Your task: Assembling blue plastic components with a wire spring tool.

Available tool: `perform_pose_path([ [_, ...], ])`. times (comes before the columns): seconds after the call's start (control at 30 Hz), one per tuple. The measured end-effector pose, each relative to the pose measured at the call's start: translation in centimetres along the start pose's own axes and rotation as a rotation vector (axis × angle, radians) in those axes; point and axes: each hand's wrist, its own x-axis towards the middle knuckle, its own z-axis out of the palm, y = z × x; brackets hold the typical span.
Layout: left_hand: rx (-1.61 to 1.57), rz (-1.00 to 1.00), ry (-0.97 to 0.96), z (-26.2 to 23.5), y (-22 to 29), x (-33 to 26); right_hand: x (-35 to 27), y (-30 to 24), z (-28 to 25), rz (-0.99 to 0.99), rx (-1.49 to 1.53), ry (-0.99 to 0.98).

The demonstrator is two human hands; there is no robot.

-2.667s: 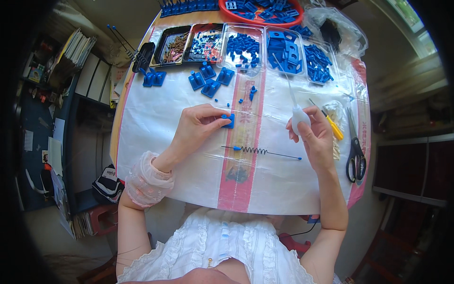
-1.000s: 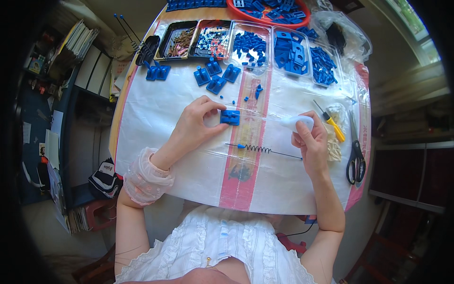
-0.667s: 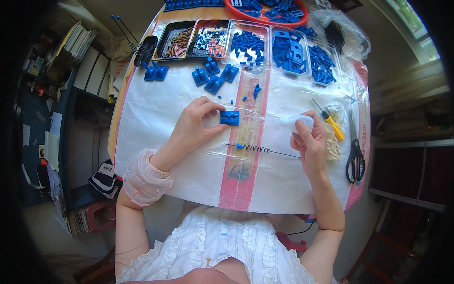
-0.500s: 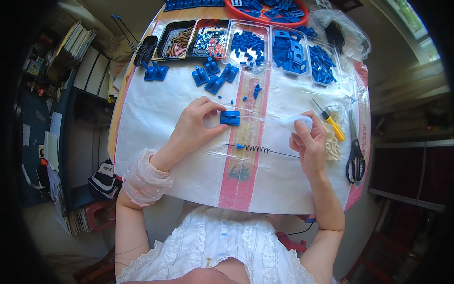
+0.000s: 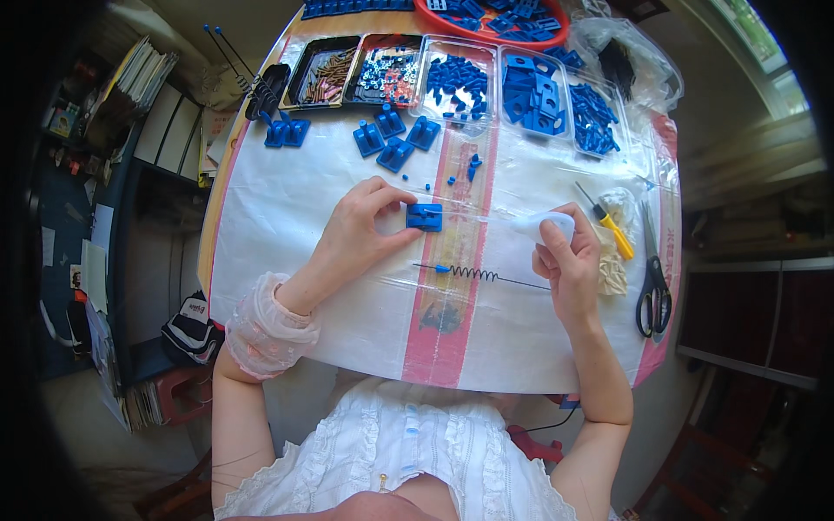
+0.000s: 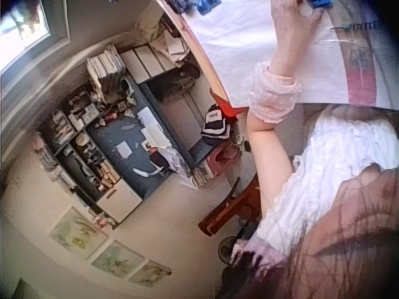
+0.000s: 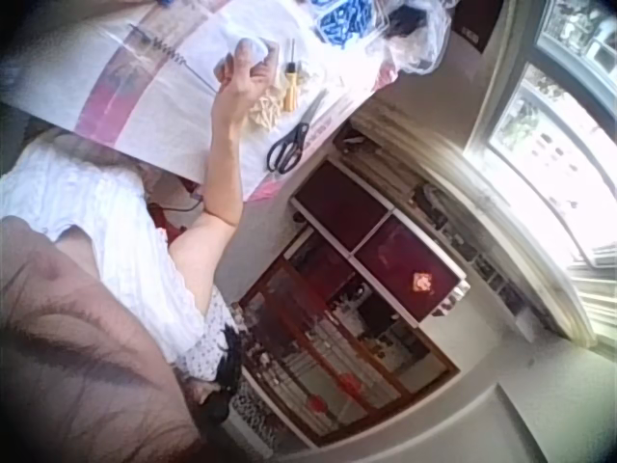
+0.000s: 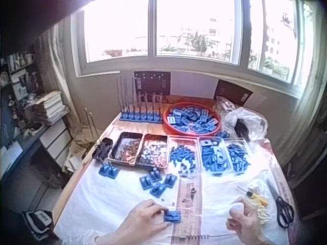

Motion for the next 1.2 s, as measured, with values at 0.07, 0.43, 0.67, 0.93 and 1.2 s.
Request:
perform_pose_path([
  [0.07, 0.003, -0.003, -0.002, -0.01, 0.03, 0.01, 0.00, -0.04, -0.01, 0.003, 0.001, 0.001],
  [0.43, -0.008, -0.016, -0.011, -0.03, 0.10, 0.02, -0.11, -0.40, 0.40, 0.024, 0.025, 0.011],
  [0.67, 0.000, -0.015, -0.013, -0.02, 0.01, 0.02, -0.06, -0.32, 0.37, 0.016, 0.026, 0.005],
  [0.93, -0.011, -0.017, -0.013, -0.06, 0.08, 0.04, -0.04, -0.34, 0.35, 0.020, 0.021, 0.006],
  [1.2, -0.014, -0.021, -0.015, -0.03, 0.00, 0.02, -0.06, -0.41, 0.38, 0.021, 0.027, 0.005],
])
